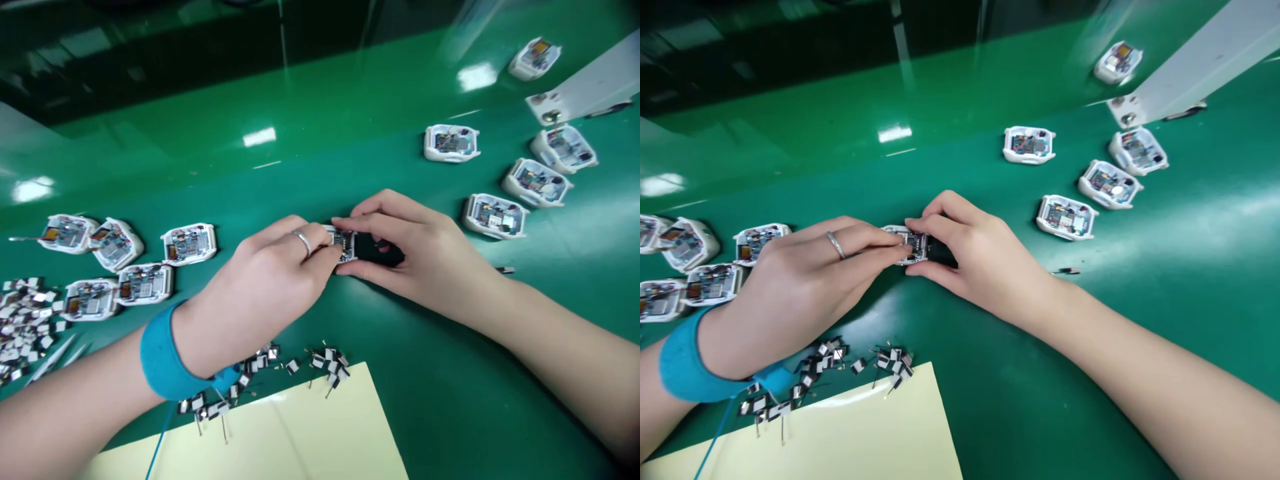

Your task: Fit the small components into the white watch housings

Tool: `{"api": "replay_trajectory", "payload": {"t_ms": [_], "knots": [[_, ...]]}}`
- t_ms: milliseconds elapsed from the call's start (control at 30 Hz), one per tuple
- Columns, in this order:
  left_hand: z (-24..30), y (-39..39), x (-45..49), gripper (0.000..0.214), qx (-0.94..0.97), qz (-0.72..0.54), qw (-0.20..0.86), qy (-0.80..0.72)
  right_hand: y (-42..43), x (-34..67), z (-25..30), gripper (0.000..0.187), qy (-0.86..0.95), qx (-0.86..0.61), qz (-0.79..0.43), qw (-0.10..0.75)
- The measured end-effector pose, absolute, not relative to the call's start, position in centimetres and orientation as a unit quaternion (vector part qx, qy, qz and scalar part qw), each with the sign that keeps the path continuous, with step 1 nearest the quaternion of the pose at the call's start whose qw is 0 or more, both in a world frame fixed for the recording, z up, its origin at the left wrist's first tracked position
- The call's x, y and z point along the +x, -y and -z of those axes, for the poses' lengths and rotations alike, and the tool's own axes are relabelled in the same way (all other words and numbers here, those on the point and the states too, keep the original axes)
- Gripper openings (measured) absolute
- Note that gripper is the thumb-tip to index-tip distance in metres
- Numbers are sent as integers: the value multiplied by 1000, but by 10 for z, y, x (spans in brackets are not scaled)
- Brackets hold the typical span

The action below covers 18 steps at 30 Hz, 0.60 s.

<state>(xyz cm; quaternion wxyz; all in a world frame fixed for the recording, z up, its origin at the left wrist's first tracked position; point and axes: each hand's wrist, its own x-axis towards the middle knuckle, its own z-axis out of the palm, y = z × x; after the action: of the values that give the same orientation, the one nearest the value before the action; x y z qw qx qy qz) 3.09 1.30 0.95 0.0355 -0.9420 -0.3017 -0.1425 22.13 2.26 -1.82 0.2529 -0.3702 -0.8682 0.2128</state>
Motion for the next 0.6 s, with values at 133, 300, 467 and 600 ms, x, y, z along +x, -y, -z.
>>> {"api": "replay_trajectory", "payload": {"t_ms": [133, 300, 467, 600], "knots": [[-7, -12, 31, 20, -932, 168, 41, 318, -22, 221, 18, 40, 868, -374, -210, 251], [-3, -11, 32, 12, -917, 195, 14, 349, -23, 223, 19, 38, 870, -376, -199, 250], [-4, -11, 31, 18, -921, 163, 9, 353, -22, 221, 17, 33, 867, -393, -197, 235], [-7, -11, 31, 19, -933, 144, 28, 328, -22, 221, 16, 33, 867, -395, -200, 228]]}}
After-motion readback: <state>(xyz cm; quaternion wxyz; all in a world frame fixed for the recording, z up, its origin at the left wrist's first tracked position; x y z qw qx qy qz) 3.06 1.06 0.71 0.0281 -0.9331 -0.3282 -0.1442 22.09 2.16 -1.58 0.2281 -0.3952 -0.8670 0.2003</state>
